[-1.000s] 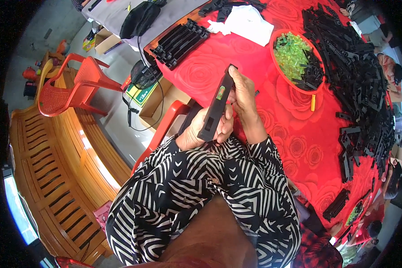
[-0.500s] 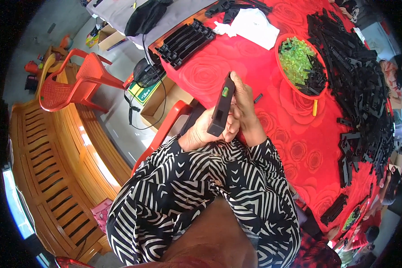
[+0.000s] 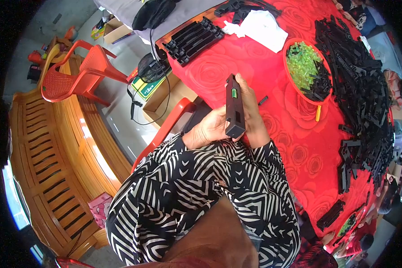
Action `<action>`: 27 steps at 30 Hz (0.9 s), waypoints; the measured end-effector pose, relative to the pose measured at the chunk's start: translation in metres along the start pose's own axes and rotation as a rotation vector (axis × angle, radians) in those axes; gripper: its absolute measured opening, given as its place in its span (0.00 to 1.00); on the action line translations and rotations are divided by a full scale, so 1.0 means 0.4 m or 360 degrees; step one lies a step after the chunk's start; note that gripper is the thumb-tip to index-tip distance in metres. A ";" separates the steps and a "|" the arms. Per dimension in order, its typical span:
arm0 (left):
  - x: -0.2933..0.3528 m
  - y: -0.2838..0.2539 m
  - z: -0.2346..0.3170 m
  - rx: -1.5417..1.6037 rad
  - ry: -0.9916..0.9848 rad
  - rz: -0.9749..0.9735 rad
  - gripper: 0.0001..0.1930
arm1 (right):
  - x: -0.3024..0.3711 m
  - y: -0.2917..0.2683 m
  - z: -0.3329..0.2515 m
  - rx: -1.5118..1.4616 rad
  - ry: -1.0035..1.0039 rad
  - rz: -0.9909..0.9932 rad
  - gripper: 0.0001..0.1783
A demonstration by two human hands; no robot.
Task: The person assembles toy parts by inserting metal rods, small components, and plastic pieces into black plastic casings by hand.
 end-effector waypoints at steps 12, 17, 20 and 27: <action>0.014 -0.019 0.016 -0.0240 0.0074 -0.0077 0.13 | -0.008 -0.032 0.035 -0.0082 0.0038 -0.0263 0.19; 0.034 0.024 0.077 -0.1170 0.0315 0.0768 0.16 | -0.044 -0.079 0.001 0.0257 -0.0638 0.0245 0.16; 0.024 0.054 0.089 -0.1595 0.0469 0.0691 0.13 | -0.047 -0.098 -0.007 0.0520 -0.0975 0.0341 0.12; 0.010 0.076 0.062 -0.1993 0.0620 0.0977 0.08 | -0.019 -0.061 0.005 0.0671 -0.1061 0.0294 0.10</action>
Point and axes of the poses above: each hand's wrist, its own x-axis away from the middle knuckle, its own y-axis out of the palm, z = x × y, the point moved 1 cm from there along -x, towards the middle knuckle, and after that the axes turned 10 degrees about -z, right-handed, at the moved point
